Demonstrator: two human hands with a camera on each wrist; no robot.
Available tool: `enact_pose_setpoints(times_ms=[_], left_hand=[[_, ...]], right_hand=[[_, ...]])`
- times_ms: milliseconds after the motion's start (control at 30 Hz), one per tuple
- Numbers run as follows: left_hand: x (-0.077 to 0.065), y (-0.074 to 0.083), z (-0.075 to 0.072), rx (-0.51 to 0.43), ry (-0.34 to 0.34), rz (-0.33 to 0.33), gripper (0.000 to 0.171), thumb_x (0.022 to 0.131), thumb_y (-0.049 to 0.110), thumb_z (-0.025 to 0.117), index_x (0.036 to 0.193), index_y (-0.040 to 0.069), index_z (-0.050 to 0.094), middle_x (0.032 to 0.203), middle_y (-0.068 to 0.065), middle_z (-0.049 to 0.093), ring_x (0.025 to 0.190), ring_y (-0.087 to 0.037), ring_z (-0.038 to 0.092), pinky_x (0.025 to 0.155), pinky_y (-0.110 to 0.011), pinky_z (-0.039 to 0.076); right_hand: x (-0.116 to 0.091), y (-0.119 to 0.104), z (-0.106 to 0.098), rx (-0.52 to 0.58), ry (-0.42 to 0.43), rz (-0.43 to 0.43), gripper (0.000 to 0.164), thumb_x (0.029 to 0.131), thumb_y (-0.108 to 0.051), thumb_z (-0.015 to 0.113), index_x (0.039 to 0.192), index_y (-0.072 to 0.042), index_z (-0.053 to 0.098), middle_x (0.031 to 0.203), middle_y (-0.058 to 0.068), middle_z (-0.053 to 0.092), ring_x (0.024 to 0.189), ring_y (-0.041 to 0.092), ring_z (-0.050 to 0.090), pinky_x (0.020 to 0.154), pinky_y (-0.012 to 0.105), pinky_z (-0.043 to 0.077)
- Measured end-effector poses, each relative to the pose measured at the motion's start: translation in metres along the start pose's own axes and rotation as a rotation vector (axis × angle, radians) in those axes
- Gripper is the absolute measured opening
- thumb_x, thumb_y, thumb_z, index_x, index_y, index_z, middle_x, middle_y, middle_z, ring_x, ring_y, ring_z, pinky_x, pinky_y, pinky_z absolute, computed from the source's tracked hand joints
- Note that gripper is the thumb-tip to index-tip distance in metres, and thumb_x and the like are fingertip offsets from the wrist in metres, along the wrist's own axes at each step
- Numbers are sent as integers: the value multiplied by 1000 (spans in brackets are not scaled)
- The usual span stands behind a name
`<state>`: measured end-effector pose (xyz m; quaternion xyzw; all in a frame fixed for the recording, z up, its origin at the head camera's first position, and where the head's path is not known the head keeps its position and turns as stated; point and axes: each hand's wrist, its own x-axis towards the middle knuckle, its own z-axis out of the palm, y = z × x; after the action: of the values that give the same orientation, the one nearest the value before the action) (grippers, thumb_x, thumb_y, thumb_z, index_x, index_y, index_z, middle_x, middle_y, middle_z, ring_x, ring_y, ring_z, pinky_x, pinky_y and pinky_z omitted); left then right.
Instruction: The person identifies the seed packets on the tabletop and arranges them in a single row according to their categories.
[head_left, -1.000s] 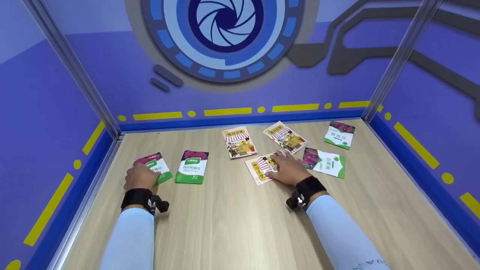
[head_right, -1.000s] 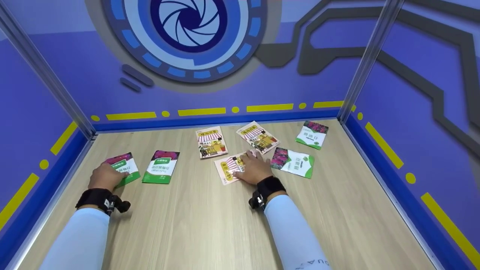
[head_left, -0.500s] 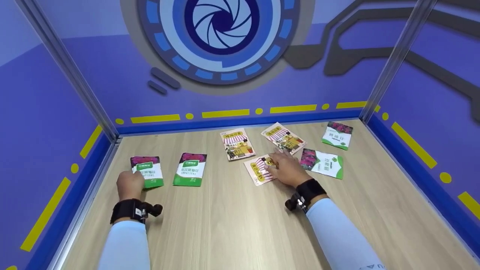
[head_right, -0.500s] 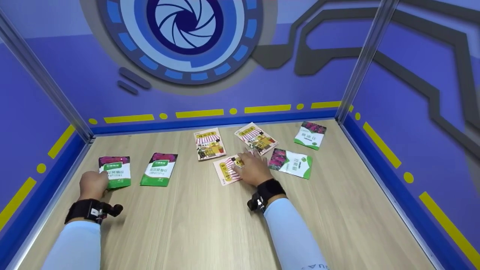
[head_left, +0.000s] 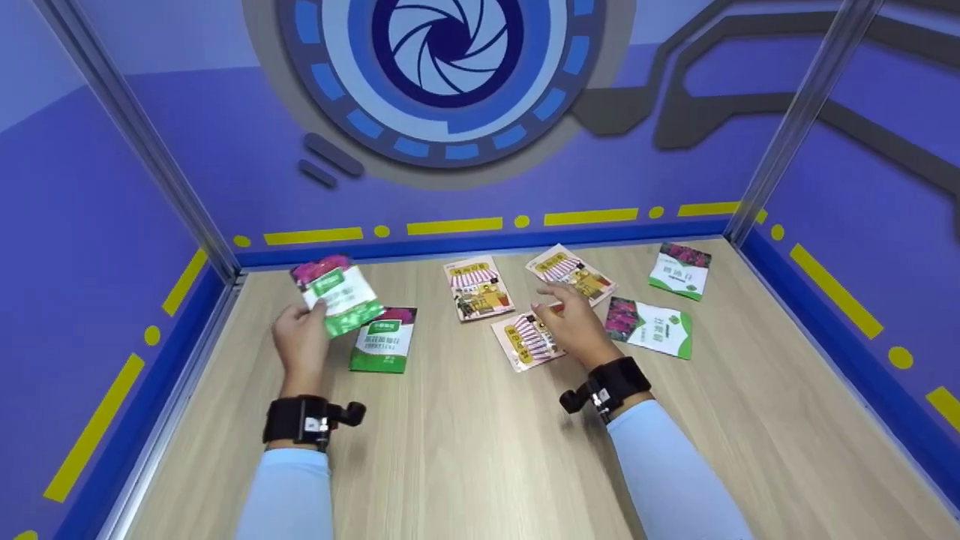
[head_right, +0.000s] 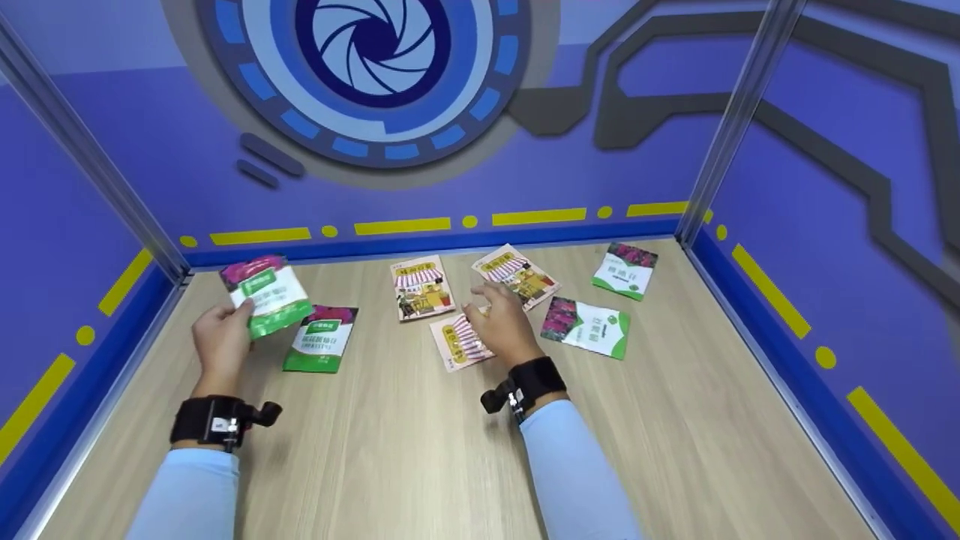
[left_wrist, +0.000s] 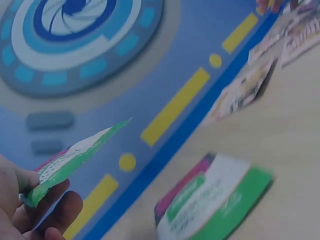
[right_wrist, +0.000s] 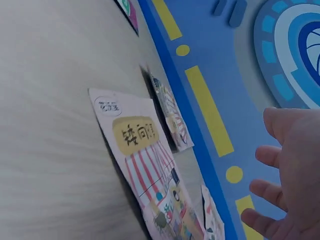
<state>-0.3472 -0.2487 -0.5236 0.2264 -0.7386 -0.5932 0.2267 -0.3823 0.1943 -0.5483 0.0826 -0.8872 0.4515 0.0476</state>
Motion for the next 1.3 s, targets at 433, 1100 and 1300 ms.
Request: enact_pose_setpoints(times_ms=[433,1100,1300], left_hand=[[-67,36,79,-145,-209,93,26,104,17,82,86,6,68,64,7,65,52,-6,48,50,-22,38],[-126,73,95,-112,-388,130,19,105,20,83,96,6,74,83,-4,81,65,-11,60,56,-23,43],[-133,78,88,-125,-437,139,19,106,20,83,100,5,75,88,-7,83,66,-10,64,54,-22,46]], right_hand=[[-5,-25,6,301,95,120,36,114,-26,67,138,-1,76,133,21,77,121,33,73,102,39,58],[-29,-85,8,582,-25,20,26,111,-13,69,128,5,78,97,0,76,92,18,70,75,24,60],[-38,-93,4,547,-50,0,19,108,-13,74,120,1,80,95,0,75,84,17,65,71,22,55]])
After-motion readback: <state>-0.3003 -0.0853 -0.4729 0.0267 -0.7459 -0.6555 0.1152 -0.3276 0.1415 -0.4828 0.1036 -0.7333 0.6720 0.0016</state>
